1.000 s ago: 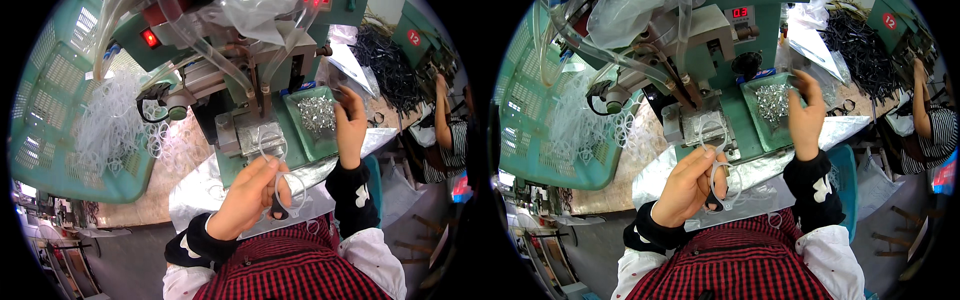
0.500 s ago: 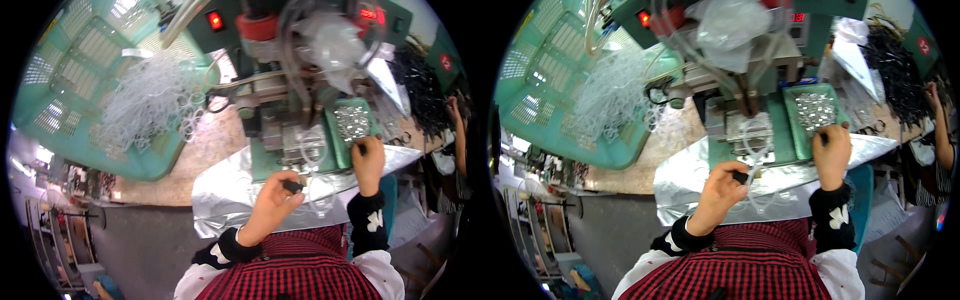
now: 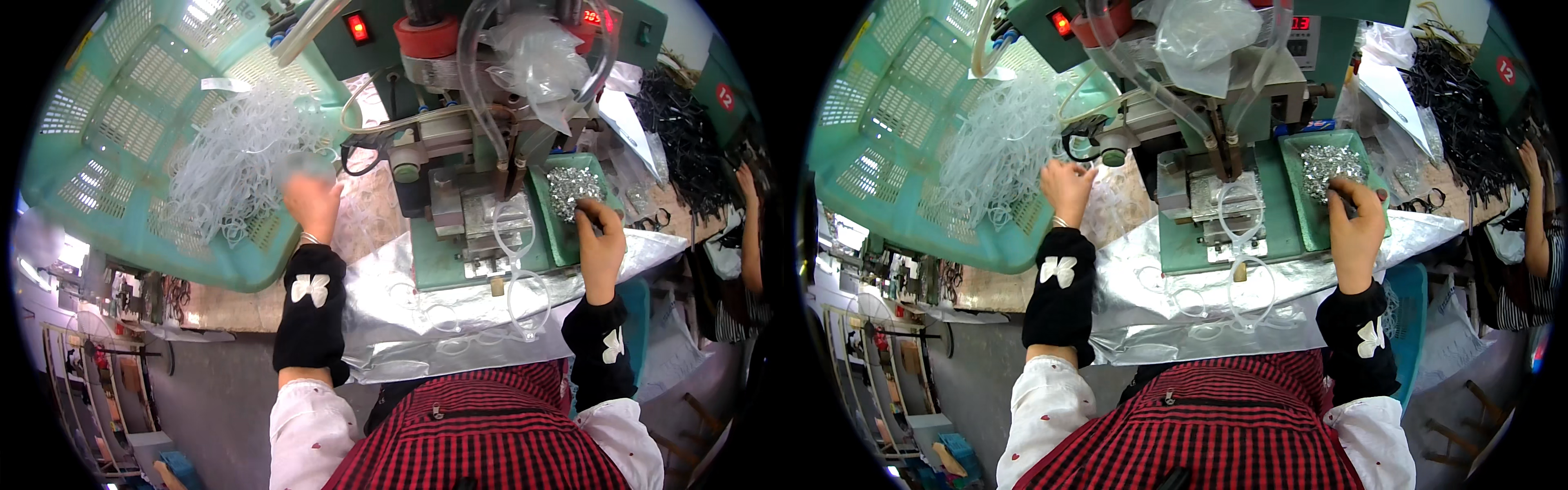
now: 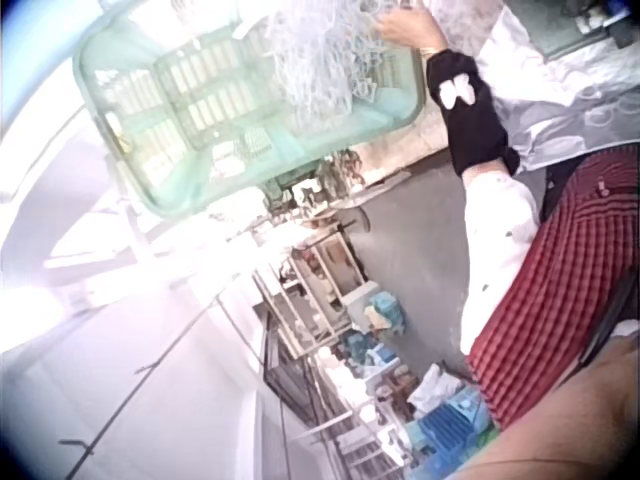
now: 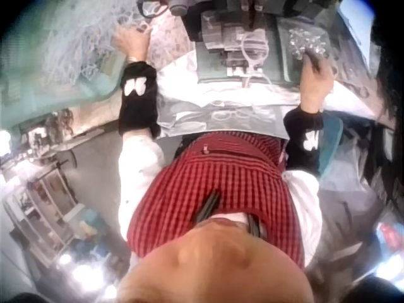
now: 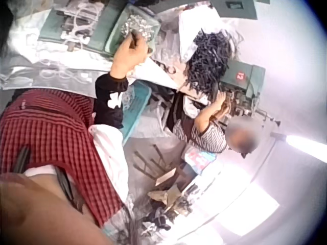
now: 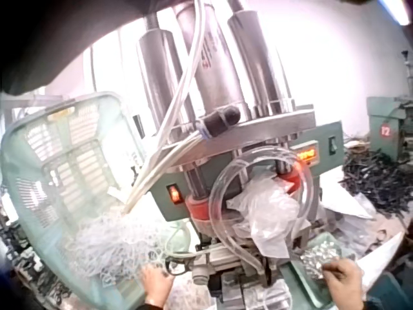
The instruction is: The person repeatedly picks up a clear plastic ring and a small metal pin, places them into a press machine, and operates the lever to join them. The finished items are dropped into a green basket. The process is repeated continuously throughout the clip.
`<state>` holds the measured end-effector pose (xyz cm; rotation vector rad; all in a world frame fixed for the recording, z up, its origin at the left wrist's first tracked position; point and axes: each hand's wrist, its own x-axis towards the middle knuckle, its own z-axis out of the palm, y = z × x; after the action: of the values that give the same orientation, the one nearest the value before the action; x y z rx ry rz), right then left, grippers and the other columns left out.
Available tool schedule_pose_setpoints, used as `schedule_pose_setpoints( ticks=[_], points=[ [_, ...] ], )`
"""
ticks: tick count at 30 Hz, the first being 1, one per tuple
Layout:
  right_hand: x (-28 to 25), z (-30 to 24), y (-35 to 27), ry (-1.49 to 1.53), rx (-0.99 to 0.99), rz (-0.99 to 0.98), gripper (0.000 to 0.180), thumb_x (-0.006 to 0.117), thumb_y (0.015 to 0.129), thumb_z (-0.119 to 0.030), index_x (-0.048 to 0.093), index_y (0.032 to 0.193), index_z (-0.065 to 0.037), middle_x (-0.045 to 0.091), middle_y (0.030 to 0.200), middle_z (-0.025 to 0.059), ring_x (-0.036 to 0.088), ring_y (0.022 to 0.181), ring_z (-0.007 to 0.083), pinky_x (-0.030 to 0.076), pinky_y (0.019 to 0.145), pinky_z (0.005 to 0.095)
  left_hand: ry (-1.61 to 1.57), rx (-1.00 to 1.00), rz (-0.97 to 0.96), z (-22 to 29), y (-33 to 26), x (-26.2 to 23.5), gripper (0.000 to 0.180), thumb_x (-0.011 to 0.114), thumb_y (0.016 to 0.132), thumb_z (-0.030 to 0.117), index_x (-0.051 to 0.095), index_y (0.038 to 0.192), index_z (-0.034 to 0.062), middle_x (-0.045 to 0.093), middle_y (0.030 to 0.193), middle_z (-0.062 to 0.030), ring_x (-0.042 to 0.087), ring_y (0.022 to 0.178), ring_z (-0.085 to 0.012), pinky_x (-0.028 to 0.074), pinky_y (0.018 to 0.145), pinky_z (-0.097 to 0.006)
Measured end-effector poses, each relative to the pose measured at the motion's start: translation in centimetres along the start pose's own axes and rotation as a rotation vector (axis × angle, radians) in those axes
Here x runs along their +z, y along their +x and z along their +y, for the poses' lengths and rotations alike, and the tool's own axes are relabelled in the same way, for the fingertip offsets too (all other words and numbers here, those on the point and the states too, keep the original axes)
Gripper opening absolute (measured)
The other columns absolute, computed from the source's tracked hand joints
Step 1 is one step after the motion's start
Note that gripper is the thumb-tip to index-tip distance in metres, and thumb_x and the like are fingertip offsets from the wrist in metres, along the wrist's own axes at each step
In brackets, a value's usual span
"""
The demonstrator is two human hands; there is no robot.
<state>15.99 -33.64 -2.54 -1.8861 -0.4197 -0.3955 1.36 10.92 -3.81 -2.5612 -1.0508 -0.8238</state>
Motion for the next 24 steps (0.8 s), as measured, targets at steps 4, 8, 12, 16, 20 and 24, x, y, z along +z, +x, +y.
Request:
schedule_pose_setpoints(
  ticks=[4,8,12,16,20,24],
  points=[
    [-3.3,0.2,-1.7,-0.195,-0.075,0.048,0.014,0.069,0.084,0.000,0.071,0.098,-0.001,0.069,0.093,0.0111,0.065,0.088,0.0241,0.049,0.083,0.0321,-0.288,-0.087,-0.006,-2.3,-3.4,2.2,0.028,0.085,0.071,0.032,0.076,0.077,0.0062,0.062,0.084,-0.0166,0.060,0.079,-0.0357,0.048,0.074,-0.045],
    [-8.4,2.0,-4.0,-0.302,-0.020,0.115,0.014,0.069,0.082,0.003,0.070,0.095,0.001,0.068,0.092,0.0093,0.064,0.090,0.0220,0.048,0.083,0.0318,-0.626,-0.103,0.069,-1.4,-4.6,-5.7,0.017,0.077,0.084,0.016,0.075,0.089,0.0001,0.058,0.086,-0.0090,0.056,0.076,-0.0216,0.045,0.067,-0.032],
    [-6.6,-2.5,-3.0,-0.097,-0.016,-0.038,0.016,0.068,0.080,0.005,0.070,0.096,0.001,0.068,0.093,0.0096,0.064,0.091,0.0219,0.047,0.085,0.0311,-1.167,-0.338,0.127,0.2,-5.0,-11.3,0.022,0.066,0.098,0.021,0.070,0.097,-0.0006,0.061,0.082,0.0012,0.047,0.071,-0.0073,0.038,0.065,-0.023],
    [-1.0,-9.1,1.5,0.223,-0.214,-0.210,0.022,0.067,0.078,0.004,0.069,0.100,0.002,0.069,0.096,0.0096,0.064,0.090,0.0211,0.049,0.083,0.0309,-1.262,-0.219,0.013,4.6,-3.8,-12.5,0.023,0.061,0.102,0.022,0.069,0.097,0.0015,0.060,0.082,0.0035,0.046,0.072,-0.0037,0.036,0.063,-0.021],
    [5.1,-9.1,2.2,0.487,0.046,-0.211,0.044,0.069,0.077,-0.002,0.059,0.120,0.003,0.068,0.095,0.0090,0.065,0.093,0.0161,0.050,0.086,0.0307,-1.406,-0.325,-0.129,6.4,-7.4,-10.2,0.013,0.057,0.103,0.015,0.059,0.108,0.0035,0.061,0.094,-0.0029,0.061,0.084,-0.0095,0.051,0.070,-0.024],
    [5.2,-9.7,1.0,0.620,0.111,-0.198,0.047,0.069,0.079,-0.001,0.057,0.124,0.003,0.067,0.089,0.0042,0.063,0.092,0.0127,0.046,0.089,0.0269,-1.602,-0.502,-0.111,7.0,-11.1,-9.3,0.008,0.058,0.102,0.012,0.053,0.105,0.0065,0.061,0.103,-0.0059,0.064,0.095,-0.0162,0.056,0.075,-0.030]
  ],
)
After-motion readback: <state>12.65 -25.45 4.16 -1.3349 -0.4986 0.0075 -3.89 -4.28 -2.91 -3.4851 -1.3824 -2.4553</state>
